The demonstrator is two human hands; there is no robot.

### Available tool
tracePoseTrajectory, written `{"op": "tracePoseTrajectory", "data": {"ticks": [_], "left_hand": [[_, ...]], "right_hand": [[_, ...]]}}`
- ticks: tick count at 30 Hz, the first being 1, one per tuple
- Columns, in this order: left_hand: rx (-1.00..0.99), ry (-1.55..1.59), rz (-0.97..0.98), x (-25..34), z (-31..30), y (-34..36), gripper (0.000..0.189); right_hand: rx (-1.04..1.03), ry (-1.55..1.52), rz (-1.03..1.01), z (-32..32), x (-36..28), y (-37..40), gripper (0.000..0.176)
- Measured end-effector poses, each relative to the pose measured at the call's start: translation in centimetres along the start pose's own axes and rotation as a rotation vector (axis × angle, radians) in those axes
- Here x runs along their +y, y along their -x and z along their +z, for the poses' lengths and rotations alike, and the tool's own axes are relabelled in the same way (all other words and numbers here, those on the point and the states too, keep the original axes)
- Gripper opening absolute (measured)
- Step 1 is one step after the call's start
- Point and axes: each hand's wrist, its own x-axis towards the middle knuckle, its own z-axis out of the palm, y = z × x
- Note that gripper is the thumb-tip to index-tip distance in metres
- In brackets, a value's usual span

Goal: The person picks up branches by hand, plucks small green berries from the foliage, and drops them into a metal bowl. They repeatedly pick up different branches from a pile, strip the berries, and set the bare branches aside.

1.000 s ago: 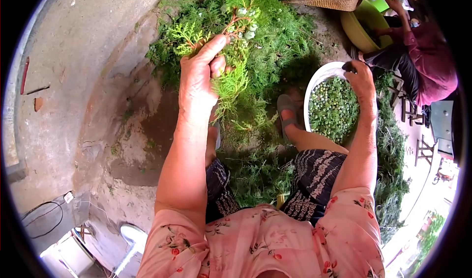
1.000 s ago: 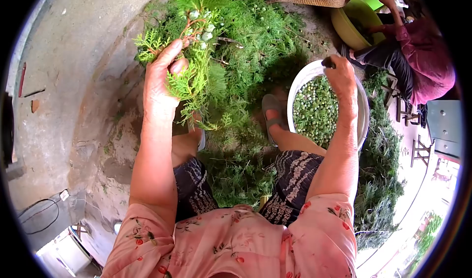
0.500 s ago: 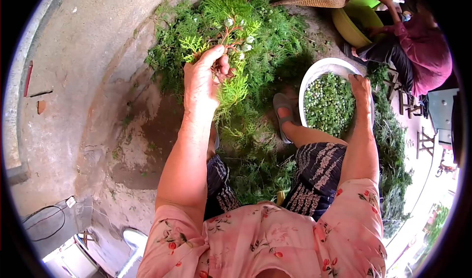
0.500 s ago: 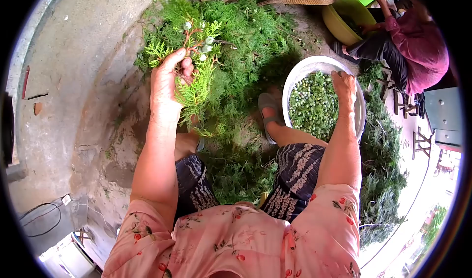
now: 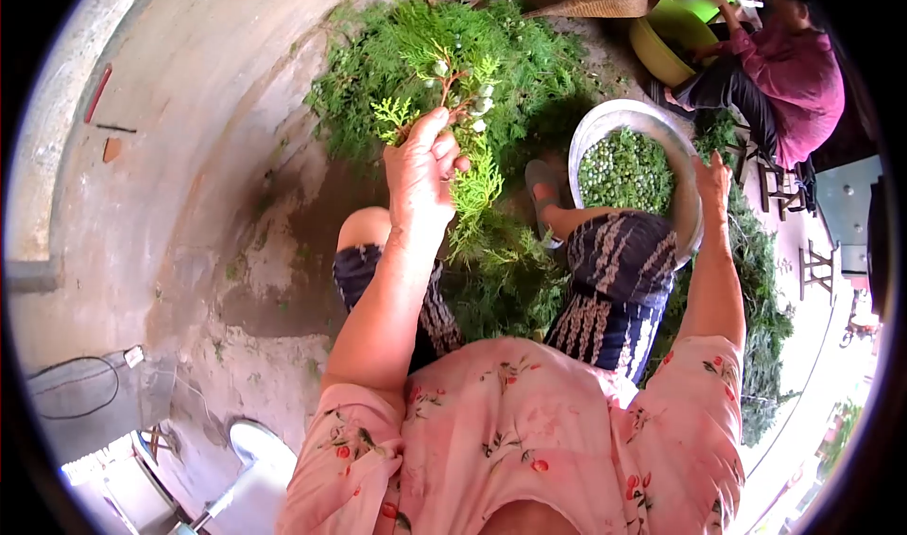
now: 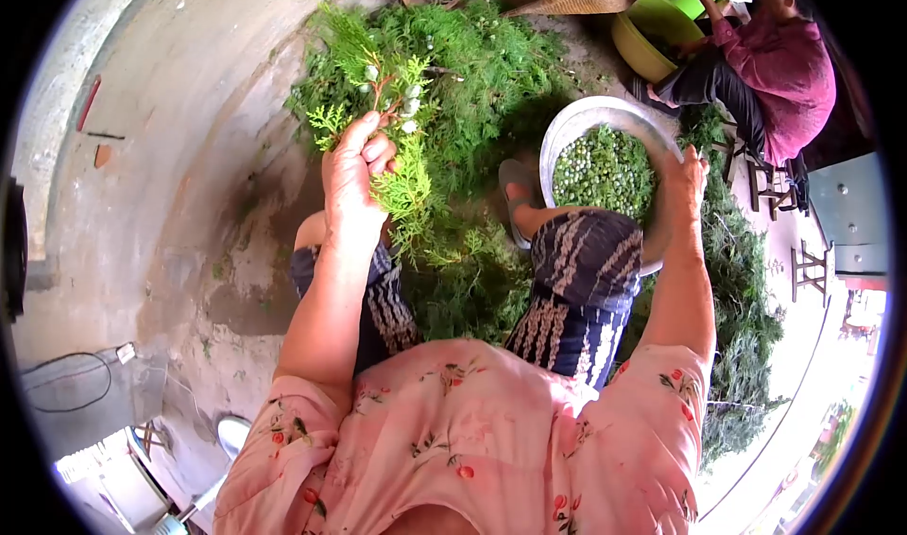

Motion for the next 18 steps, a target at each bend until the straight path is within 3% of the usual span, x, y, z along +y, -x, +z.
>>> {"op": "tracePoseTrajectory", "data": {"ticks": [1,2,4,6,8,10,12,14,16,18], "left_hand": [[0.015,-0.013,0.014,-0.1,-0.1,1.0,0.013],[0.027,-0.014,-0.01,-0.1,-0.2,1.9,0.013],[0.029,0.014,-0.018,-0.1,-0.5,3.8,0.013],[0.011,0.05,-0.019,-0.6,-0.7,5.3,0.012],[0.003,0.067,-0.012,-1.2,-0.8,6.8,0.011],[0.008,0.087,-0.008,-2.0,-1.1,8.0,0.011],[0.061,0.123,-0.039,-2.5,-1.3,9.1,0.01],[0.049,0.059,0.056,-2.5,-1.3,10.5,0.01],[0.068,0.032,0.089,-2.4,-1.3,11.6,0.009],[0.09,0.006,0.129,-2.4,-1.6,12.1,0.008]], "right_hand": [[-0.036,-0.002,0.006,1.4,2.4,-1.3,0.041],[0.039,0.061,-0.28,1.8,4.2,-1.7,0.035],[-0.035,-0.029,-0.154,-0.1,2.4,-1.6,0.025],[-0.058,-0.626,-0.114,-5.0,-3.8,2.4,0.015],[-0.245,-1.106,-0.028,-8.7,-9.8,6.7,0.015],[-0.375,-1.192,-0.093,-13.7,-14.8,12.6,0.014],[-0.592,-1.485,0.017,-16.2,-17.7,17.5,0.013],[-0.54,-1.43,-0.217,-16.9,-18.9,20.6,0.018],[-0.149,-1.281,-0.642,-15.7,-20.1,22.0,0.021],[-0.14,-1.215,-0.68,-15.3,-20.9,22.5,0.027]]}}
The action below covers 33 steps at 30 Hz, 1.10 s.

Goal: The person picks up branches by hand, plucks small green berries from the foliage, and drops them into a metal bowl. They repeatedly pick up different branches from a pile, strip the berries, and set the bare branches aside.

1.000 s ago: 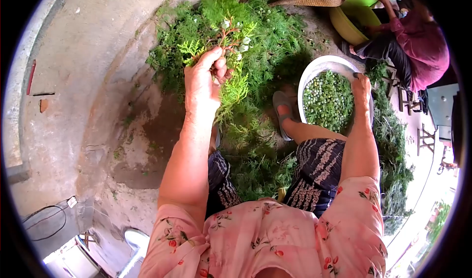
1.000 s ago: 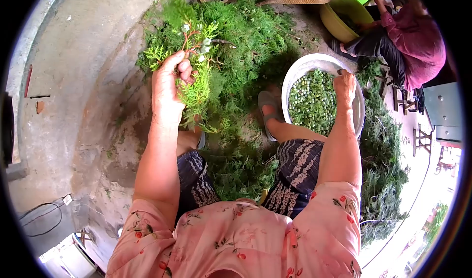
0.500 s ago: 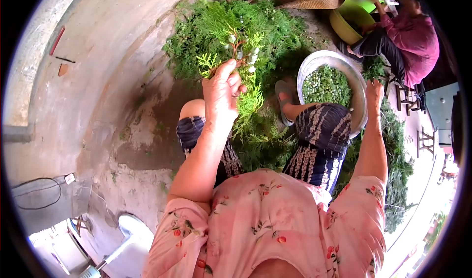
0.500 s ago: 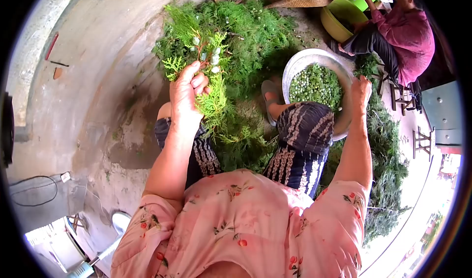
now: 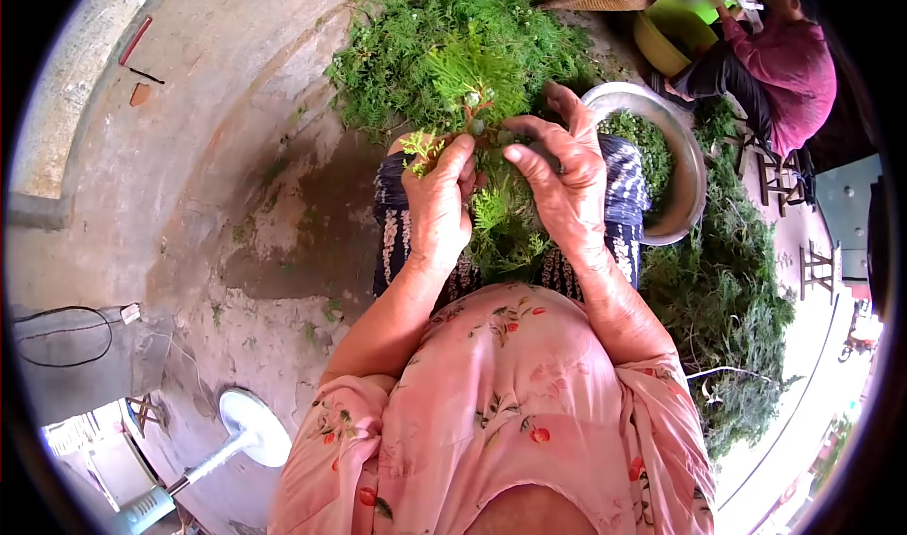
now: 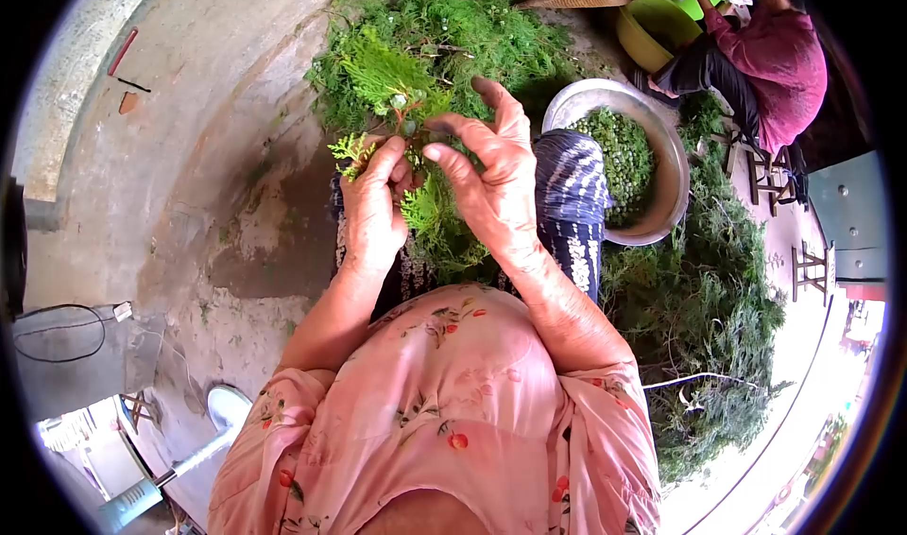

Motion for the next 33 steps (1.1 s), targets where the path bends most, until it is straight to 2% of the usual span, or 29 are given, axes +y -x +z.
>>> {"op": "tracePoseTrajectory", "data": {"ticks": [2,3,7,10,12,14,16,18,20,22,23,24,26,27,28,30,33], "left_hand": [[-0.113,-0.031,-0.007,-0.4,-0.7,0.2,0.005],[-0.131,-0.027,-0.001,-0.7,-1.0,0.0,0.004],[-0.13,-0.087,-0.007,-1.2,-1.3,-0.1,0.007],[-0.184,-0.249,0.016,-1.2,-2.0,-0.8,0.01],[-0.191,-0.251,-0.007,-1.1,-1.7,-0.8,0.006],[-0.236,-0.349,0.025,-1.3,-1.7,-1.0,0.007],[-0.269,-0.376,0.04,-1.7,-2.0,-1.4,0.007],[-0.22,-0.465,0.035,-1.8,-1.7,-1.4,0.006],[-0.244,-0.447,0.051,-1.8,-2.0,-1.8,0.003],[-0.175,-0.199,-0.055,-1.6,-2.1,-2.3,0.003],[-0.125,-0.149,-0.107,-1.4,-2.0,-2.4,0.007],[-0.121,-0.149,-0.107,-1.4,-2.2,-2.5,0.007],[-0.08,-0.069,-0.166,-1.4,-2.8,-2.7,0.013],[-0.089,-0.078,-0.109,-1.4,-2.9,-2.9,0.016],[-0.087,-0.077,-0.111,-1.3,-2.9,-2.9,0.016],[-0.036,-0.145,-0.055,-1.2,-2.7,-2.7,0.008],[-0.042,-0.15,-0.035,-1.3,-3.2,-2.9,0.008]], "right_hand": [[-0.041,0.189,0.024,0.6,-0.4,0.0,0.032],[-0.058,0.268,-0.029,0.9,0.4,0.0,0.038],[-0.17,0.422,-0.033,1.4,1.2,-0.2,0.04],[-0.277,0.241,0.032,1.3,2.6,-0.3,0.039],[-0.285,0.159,0.031,1.4,3.7,-0.3,0.035],[-0.249,-0.119,0.157,1.7,4.1,-0.4,0.031],[-0.324,-0.065,0.156,1.5,4.3,-0.7,0.026],[-0.409,0.216,0.177,1.6,3.9,-1.1,0.022],[-0.389,0.179,0.177,1.7,4.1,-1.1,0.02],[-0.137,-0.038,0.149,2.0,4.1,-1.3,0.021],[-0.137,-0.015,0.198,1.1,3.7,-1.6,0.023],[-0.041,0.079,0.098,0.9,4.2,-1.9,0.019],[0.085,-0.227,0.499,-0.1,3.9,-1.8,0.012],[0.15,-0.55,0.559,0.1,4.0,-1.6,0.009],[0.149,-0.549,0.561,0.2,3.9,-1.5,0.009],[0.047,-0.882,0.826,0.5,3.0,-1.0,0.01],[-0.152,-0.746,0.869,2.4,3.5,1.0,0.01]]}}
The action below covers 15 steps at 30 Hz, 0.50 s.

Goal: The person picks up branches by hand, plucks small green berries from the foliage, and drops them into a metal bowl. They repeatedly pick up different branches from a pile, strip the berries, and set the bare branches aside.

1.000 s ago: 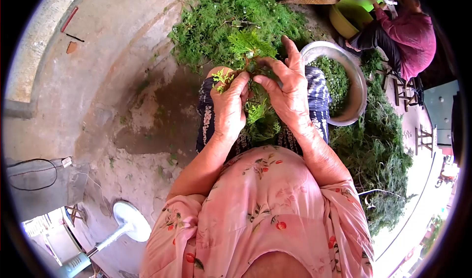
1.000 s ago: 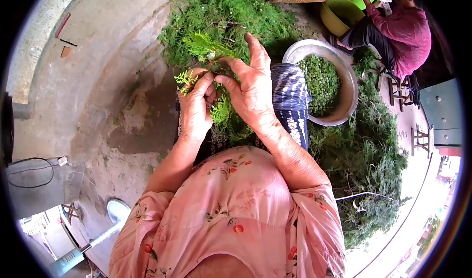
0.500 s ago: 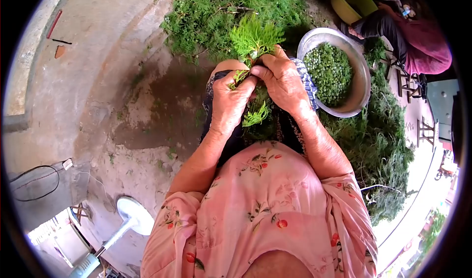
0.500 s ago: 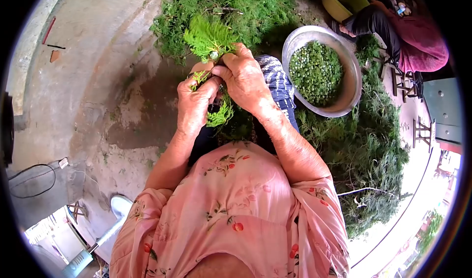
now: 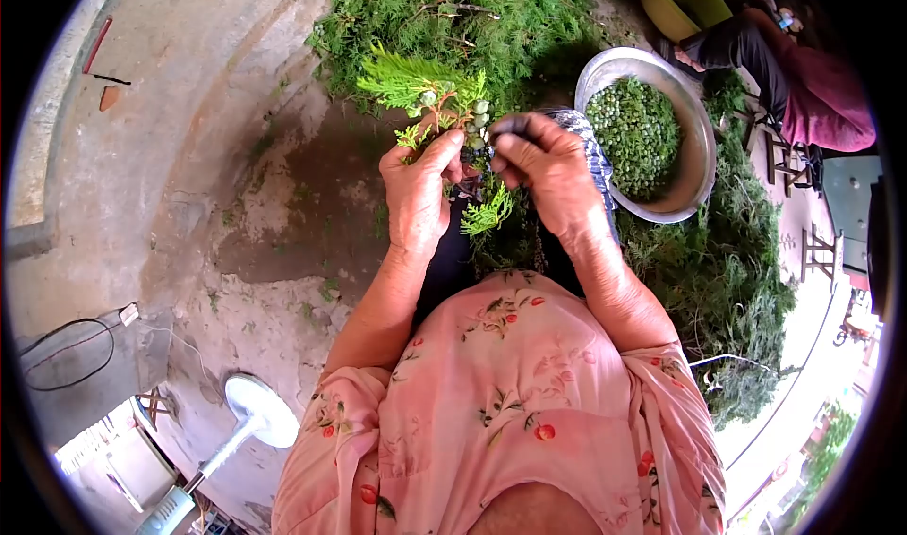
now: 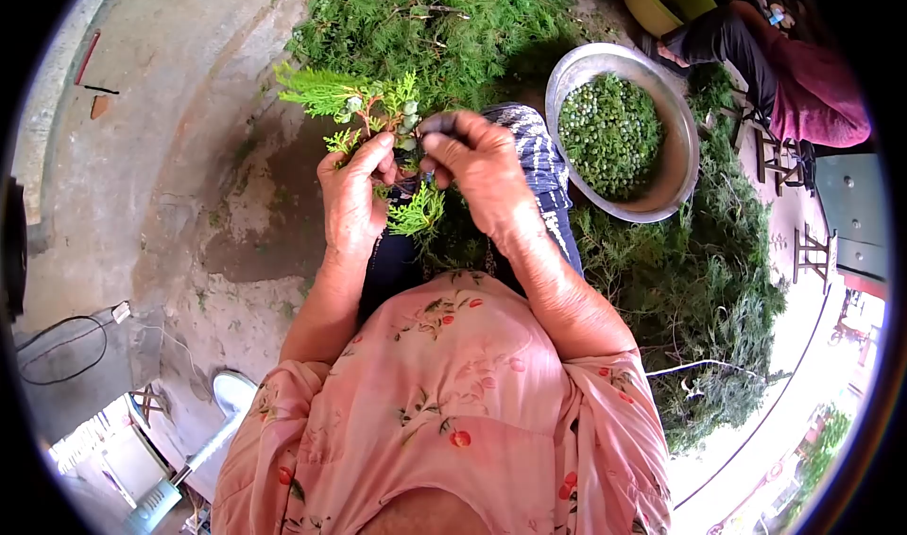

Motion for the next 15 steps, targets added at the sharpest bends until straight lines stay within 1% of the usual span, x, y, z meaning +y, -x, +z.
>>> {"op": "tracePoseTrajectory", "data": {"ticks": [3,5,6,7,9,10,11,13,14,15], "left_hand": [[0.027,-0.046,-0.001,0.4,-0.4,0.0,0.008],[0.033,0.008,-0.063,0.5,-0.6,0.0,0.006],[0.02,0.023,-0.055,0.6,-0.6,0.2,0.007],[0.022,0.024,-0.053,0.7,-0.5,0.3,0.007],[0.021,-0.004,-0.04,0.6,-0.4,0.3,0.009],[0.027,-0.032,-0.05,0.7,-0.5,0.3,0.01],[0.028,-0.032,-0.048,0.8,-0.6,0.3,0.01],[-0.003,-0.077,-0.042,1.1,-0.7,0.5,0.01],[0.004,-0.064,-0.052,1.2,-0.6,0.5,0.007],[0.004,-0.064,-0.052,1.1,-0.7,0.5,0.007]], "right_hand": [[-0.017,-0.012,0.025,1.0,1.4,-0.1,0.015],[-0.034,0.078,-0.12,1.1,2.0,-0.6,0.018],[-0.041,0.118,-0.121,1.3,1.5,-0.4,0.023],[-0.044,0.119,-0.121,1.5,1.5,-0.5,0.023],[-0.059,0.111,-0.176,1.8,1.8,-0.6,0.029],[-0.088,0.048,-0.16,1.7,2.1,-0.8,0.033],[-0.09,0.048,-0.16,1.8,2.0,-0.8,0.033],[-0.161,0.062,-0.103,2.1,1.5,-0.5,0.034],[-0.175,-0.057,-0.084,2.2,1.6,-0.5,0.032],[-0.175,-0.056,-0.084,1.9,1.5,-0.6,0.032]]}}
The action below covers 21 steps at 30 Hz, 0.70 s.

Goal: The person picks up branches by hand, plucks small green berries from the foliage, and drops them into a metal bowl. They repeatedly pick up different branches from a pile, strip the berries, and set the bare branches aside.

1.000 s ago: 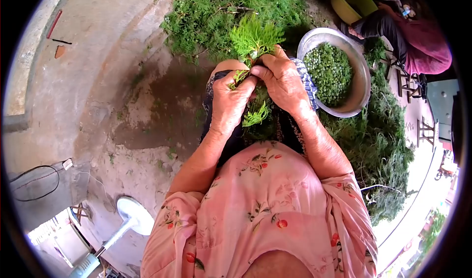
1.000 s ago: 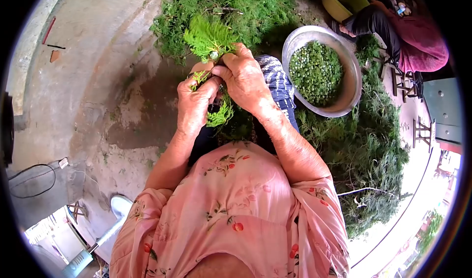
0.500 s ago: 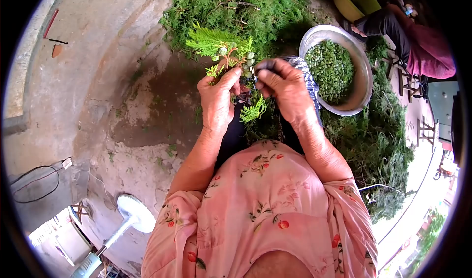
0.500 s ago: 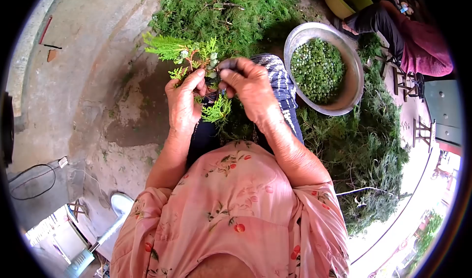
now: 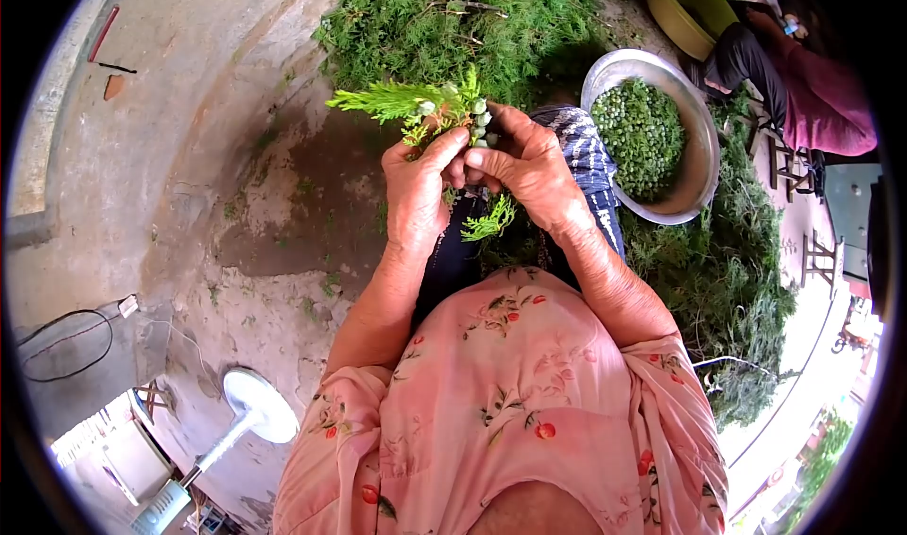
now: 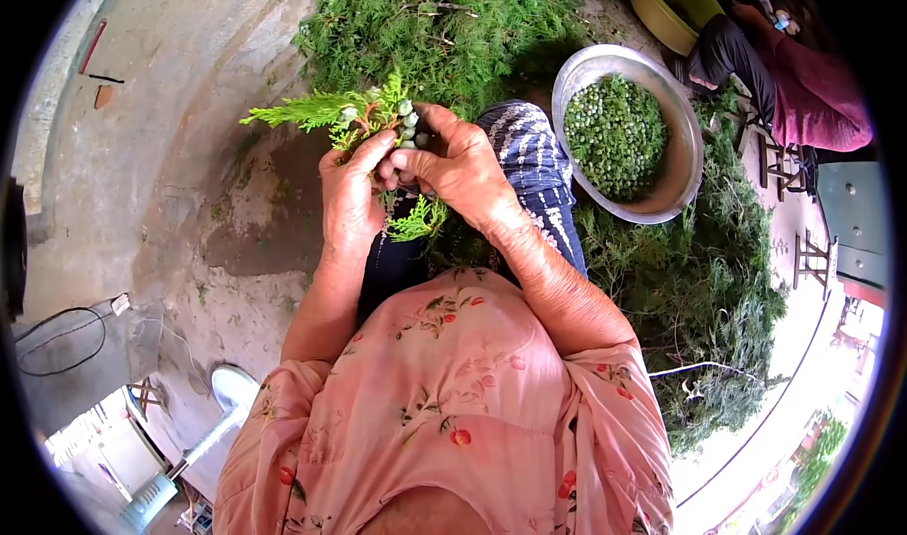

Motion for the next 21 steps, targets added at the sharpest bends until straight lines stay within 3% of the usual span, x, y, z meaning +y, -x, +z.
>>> {"op": "tracePoseTrajectory", "data": {"ticks": [2,7,12,21], "left_hand": [[-0.018,0.016,0.024,-0.4,-0.4,-0.2,0.005],[0.051,-0.017,0.031,-0.5,0.2,-0.1,0.006],[-0.01,0.032,0.036,-0.7,-0.1,-0.3,0.006],[-0.015,0.132,-0.147,-0.4,0.1,-0.6,0.008]], "right_hand": [[-0.075,0.106,0.092,-0.9,-0.4,-0.3,0.033],[-0.043,0.144,0.027,0.4,-0.3,0.0,0.02],[-0.002,0.07,0.057,-0.2,0.7,-0.2,0.021],[0.048,-0.08,0.111,-0.5,1.2,-0.4,0.021]]}}
